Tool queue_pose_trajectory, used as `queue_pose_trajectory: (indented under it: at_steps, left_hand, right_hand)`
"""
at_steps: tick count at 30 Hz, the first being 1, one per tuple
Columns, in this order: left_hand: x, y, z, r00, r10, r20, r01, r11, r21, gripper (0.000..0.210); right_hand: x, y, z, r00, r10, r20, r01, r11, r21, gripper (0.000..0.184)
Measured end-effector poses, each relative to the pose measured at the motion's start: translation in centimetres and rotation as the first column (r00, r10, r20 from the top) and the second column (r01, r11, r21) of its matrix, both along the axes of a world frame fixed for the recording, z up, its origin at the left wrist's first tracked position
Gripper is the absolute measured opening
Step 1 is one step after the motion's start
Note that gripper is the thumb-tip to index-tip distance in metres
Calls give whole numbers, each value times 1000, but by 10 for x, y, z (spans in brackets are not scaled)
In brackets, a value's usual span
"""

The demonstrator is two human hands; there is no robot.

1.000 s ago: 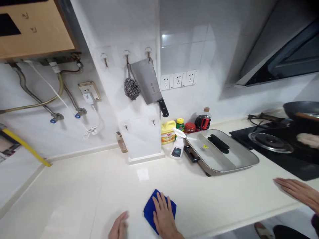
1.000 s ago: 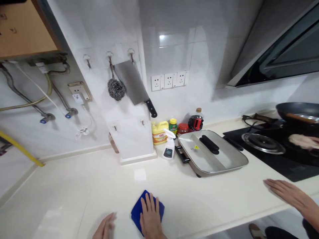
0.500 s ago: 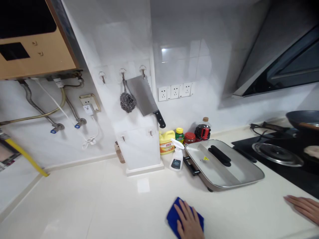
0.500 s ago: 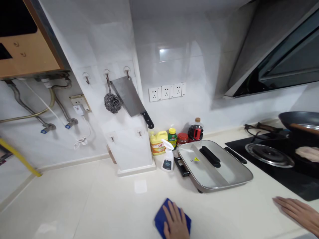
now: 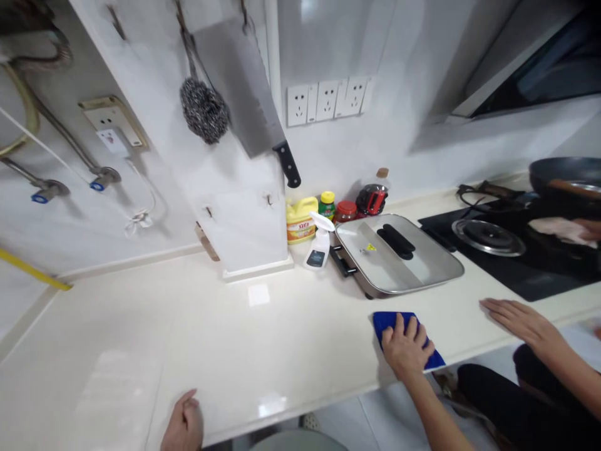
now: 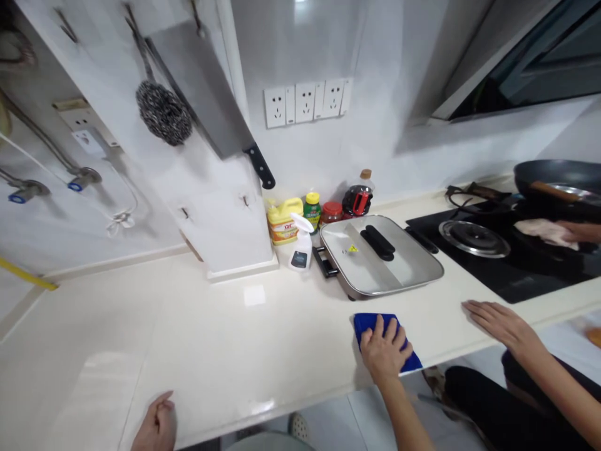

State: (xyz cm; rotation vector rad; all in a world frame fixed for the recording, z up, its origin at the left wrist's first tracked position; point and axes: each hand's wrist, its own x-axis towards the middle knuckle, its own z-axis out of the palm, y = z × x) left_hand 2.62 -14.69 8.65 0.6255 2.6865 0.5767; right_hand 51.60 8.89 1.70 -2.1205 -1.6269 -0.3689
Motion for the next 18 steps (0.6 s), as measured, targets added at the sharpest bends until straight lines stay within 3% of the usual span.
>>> queue_pose_trajectory:
  at_steps: [5, 8, 10, 13, 15, 16, 18]
  left_hand:
    - [5, 3, -2, 999, -6, -36, 7, 1000, 28, 37]
    - [4, 4, -4, 997, -18, -70, 19, 1000, 9, 37]
    - [2, 5, -7, 996, -24, -82, 24, 1000, -3, 37]
    - [-1, 5, -11, 995, -42, -87, 43, 999, 4, 37]
    - [-2, 5, -12, 995, -53, -86, 54, 999, 9, 37]
    - [-2, 5, -11, 995, -60, -81, 60, 998, 5, 37]
    - [-1, 5, -9, 996, -61, -70, 60, 998, -15, 38]
  right_hand:
    - [-66, -40, 5, 990, 139, -36, -141, 989, -53, 60]
    - [-112, -68, 17, 937, 335, -96, -347, 925, -154, 62]
    - [-132, -80, 28, 817, 558, -146, -577, 790, -207, 66]
    - [-132, -83, 45, 474, 852, -223, -875, 428, -226, 72]
    - [-112, -78, 53, 279, 924, -262, -951, 227, -211, 72]
    - [-97, -73, 56, 225, 935, -276, -964, 171, -206, 71]
    - [-66, -64, 58, 194, 938, -288, -968, 135, -210, 68]
